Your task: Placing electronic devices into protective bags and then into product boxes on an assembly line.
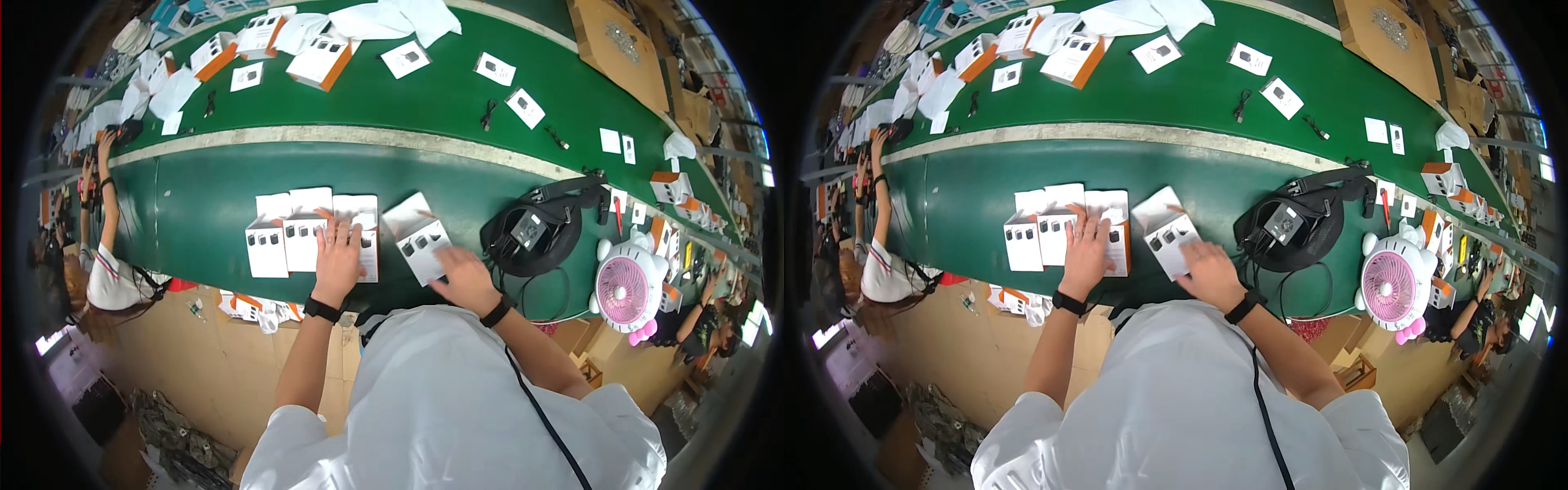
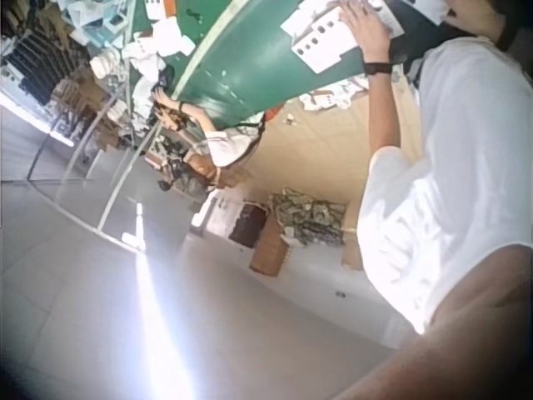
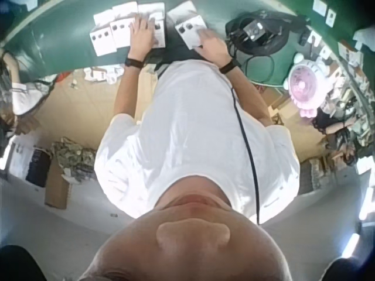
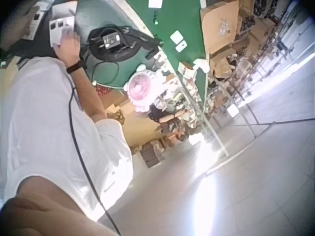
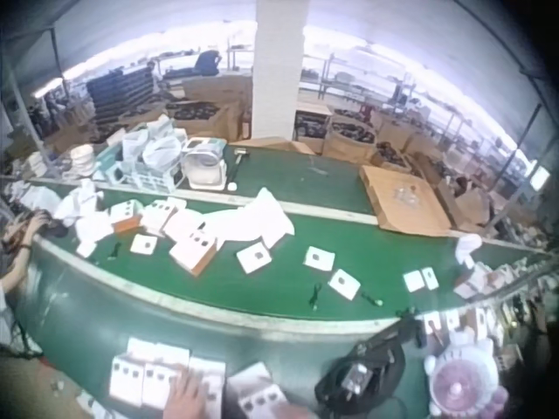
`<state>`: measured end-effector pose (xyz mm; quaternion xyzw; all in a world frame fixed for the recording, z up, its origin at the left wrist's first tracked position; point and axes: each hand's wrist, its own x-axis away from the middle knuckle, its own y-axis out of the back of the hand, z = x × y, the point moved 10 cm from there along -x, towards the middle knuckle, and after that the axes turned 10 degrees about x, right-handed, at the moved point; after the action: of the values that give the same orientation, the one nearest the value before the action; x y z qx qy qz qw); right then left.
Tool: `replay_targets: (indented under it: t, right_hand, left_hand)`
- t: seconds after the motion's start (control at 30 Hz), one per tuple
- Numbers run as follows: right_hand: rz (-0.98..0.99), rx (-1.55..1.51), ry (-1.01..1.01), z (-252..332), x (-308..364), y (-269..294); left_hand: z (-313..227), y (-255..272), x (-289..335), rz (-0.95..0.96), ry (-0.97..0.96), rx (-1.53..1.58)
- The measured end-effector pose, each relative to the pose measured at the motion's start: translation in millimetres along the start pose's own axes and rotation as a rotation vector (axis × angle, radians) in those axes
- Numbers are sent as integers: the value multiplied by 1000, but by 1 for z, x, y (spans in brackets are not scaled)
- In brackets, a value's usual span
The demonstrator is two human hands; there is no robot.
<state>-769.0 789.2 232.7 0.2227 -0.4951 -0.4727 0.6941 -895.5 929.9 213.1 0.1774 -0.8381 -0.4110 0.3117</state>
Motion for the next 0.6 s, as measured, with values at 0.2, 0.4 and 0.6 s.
replay_targets:
  t: [0.2,0.4,0.6]
  right_hand:
    - [-110,-116,-540,-38,-14,-18]
    - [-254,-481,-419,-5,-24,-35]
    - [-318,-824,-315,-11,-11,-48]
  left_hand:
    - [13,-14,35,-12,85,27]
    - [15,-16,49,-13,102,71]
    - [19,-14,50,-82,98,162]
